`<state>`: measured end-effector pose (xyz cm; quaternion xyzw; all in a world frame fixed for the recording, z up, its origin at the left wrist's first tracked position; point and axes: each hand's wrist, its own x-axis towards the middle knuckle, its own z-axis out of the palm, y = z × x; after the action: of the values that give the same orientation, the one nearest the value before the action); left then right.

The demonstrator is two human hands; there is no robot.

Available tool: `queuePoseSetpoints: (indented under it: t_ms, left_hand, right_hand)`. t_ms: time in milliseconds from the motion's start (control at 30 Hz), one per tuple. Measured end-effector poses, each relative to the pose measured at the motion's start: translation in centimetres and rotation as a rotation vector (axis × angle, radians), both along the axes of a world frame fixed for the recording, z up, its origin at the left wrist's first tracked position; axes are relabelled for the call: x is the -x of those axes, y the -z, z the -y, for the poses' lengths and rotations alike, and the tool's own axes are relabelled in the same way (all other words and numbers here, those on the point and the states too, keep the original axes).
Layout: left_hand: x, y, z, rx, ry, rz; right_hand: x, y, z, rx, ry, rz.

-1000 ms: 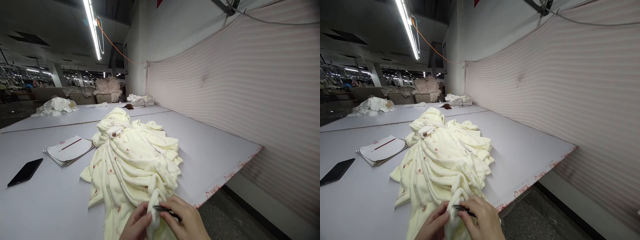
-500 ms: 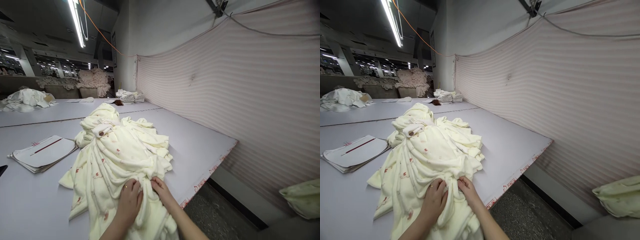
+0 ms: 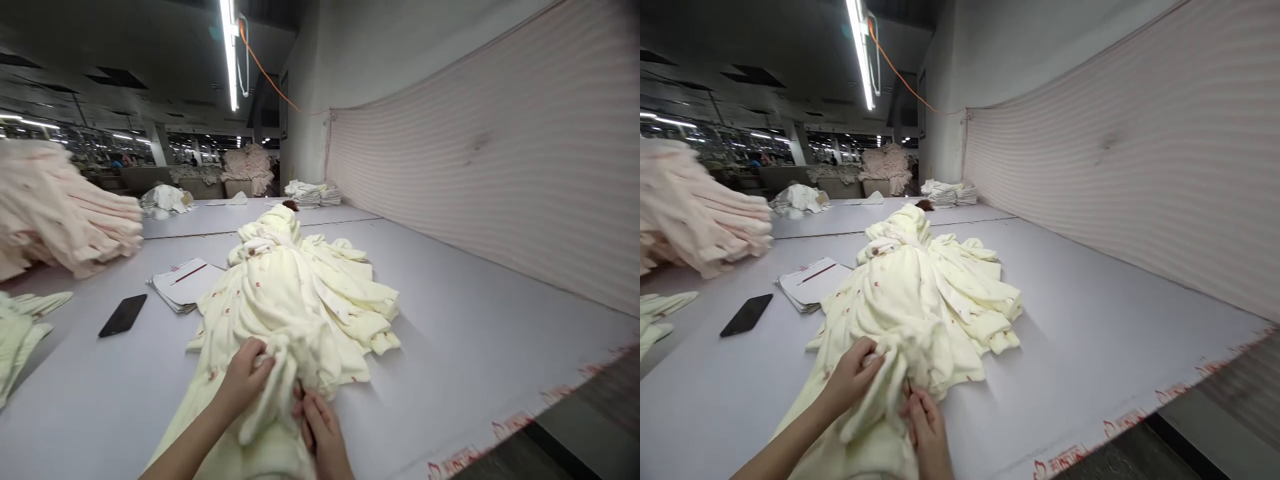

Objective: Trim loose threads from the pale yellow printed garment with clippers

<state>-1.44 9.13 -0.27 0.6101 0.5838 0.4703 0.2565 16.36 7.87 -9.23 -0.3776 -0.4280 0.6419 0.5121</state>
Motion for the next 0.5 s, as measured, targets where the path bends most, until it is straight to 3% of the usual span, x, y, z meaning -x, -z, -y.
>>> queuePoseSetpoints:
  t_ms: [67, 167, 233, 300, 400, 500]
  left_hand:
    - [-1.2, -1.8, -0.8, 0.041, 0.03, 0.175]
    - [-3.3, -3.2, -2.6, 0.169, 0.246, 0.442]
    - [-3.9, -3.5, -3.3, 0.277, 0.384, 0.573]
    - [-3.2, -3.6, -3.1, 0.343, 0.436, 0.665]
    - [-0.2, -3.4, -0.5, 0.321, 0.339, 0.718]
    - [3.0, -1.8, 4.1, 0.189, 0.048, 0.644]
  right_hand:
    - [-1.5, -0.7, 0.6, -0.03, 0.007, -0.004]
    - [-2.4, -1.6, 2.3, -0.187, 0.032, 0.099]
    - [-1.7, -1.8, 3.5, -0.308, -0.058, 0.272]
    - [-0.2, -1.7, 4.4, -0.415, -0.212, 0.508]
    - [2.1, -1.4, 4.3, -0.583, -0.354, 0.848]
    - [3.0, -1.7, 2.7, -0.642, -0.353, 0.94]
